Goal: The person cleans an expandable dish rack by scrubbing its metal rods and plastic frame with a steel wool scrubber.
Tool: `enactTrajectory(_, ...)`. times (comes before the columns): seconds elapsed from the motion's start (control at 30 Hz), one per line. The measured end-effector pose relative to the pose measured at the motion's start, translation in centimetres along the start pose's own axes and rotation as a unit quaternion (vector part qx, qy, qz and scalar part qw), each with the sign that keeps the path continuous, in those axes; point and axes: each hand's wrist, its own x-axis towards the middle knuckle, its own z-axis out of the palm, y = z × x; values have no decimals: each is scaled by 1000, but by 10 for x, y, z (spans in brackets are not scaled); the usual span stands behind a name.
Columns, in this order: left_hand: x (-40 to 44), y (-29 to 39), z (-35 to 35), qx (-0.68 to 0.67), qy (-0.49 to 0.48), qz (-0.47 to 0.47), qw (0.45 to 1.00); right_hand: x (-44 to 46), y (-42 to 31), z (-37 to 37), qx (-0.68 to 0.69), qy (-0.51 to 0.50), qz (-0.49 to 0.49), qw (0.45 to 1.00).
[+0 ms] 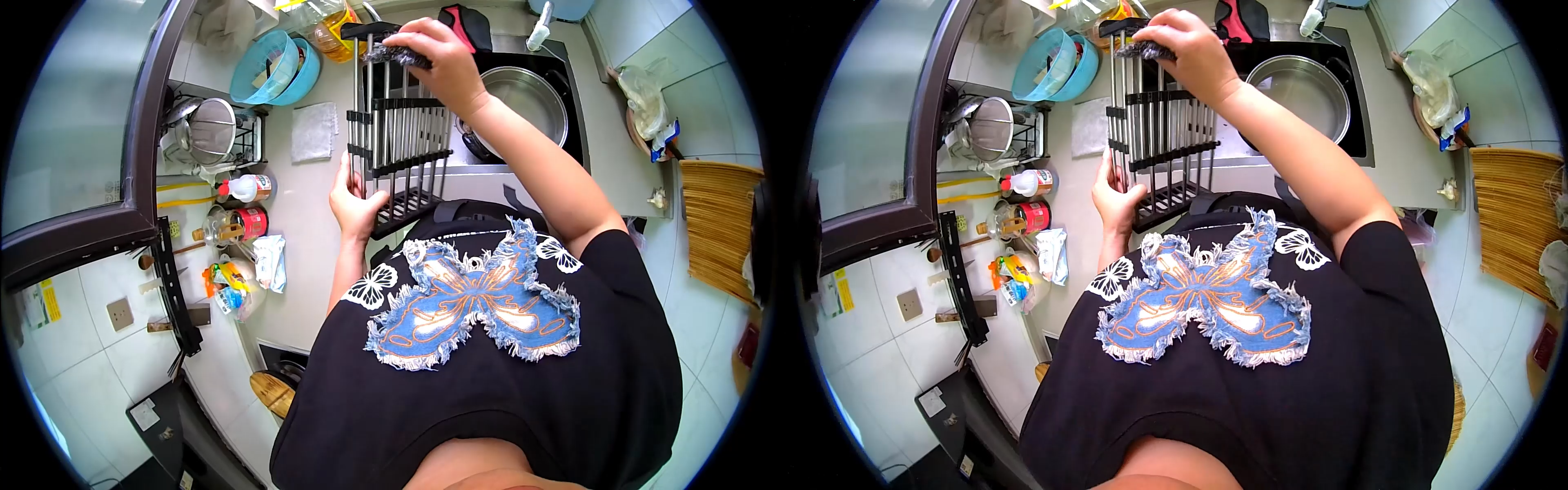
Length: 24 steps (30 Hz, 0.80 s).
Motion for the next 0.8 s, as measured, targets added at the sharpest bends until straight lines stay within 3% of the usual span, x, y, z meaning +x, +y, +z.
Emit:
enactTrajectory(0.03, -2, 11, 5, -73, -10, -19, 997, -1, 0, 5, -8, -10, -14, 1000)
enactTrajectory(0.17, 1, -12, -8, -20, -2, -16, 1000, -21, -22, 12, -4, -91, -51, 995)
enactTrajectory(0.2, 2, -14, -11, -20, -3, -20, 1000, -14, -18, 12, -29, -48, -77, 995)
enactTrajectory(0.27, 2, -17, -13, 82, 10, 35, 996, 6, -12, 8, -68, 31, -26, 997)
enactTrajectory(0.33, 2, -9, -11, 133, 19, 51, 990, 13, -12, 7, -93, 45, -24, 994)
enactTrajectory(0.43, 3, -7, -12, 238, 67, 110, 963, -4, -24, 17, -150, -41, -19, 988)
enactTrajectory(0.47, 4, -9, -16, 237, 67, 109, 963, -13, -24, 20, -136, -66, -54, 987)
enactTrajectory(0.53, 4, -9, -23, 240, 76, 93, 963, -17, -23, 15, -17, -124, -25, 992)
enactTrajectory(0.63, 3, -5, -24, 165, 58, 59, 983, 10, -10, 2, 0, 12, 32, 999)
enactTrajectory(0.67, 2, -2, -24, 149, 44, 48, 987, 19, -10, -3, 3, 17, 59, 998)
enactTrajectory(0.73, 3, -1, -24, 166, 19, 36, 985, 18, 2, 5, -21, 14, 19, 1000)
enactTrajectory(0.8, 6, -5, -18, -46, 24, 17, 998, -3, 1, 15, 8, -40, -22, 999)
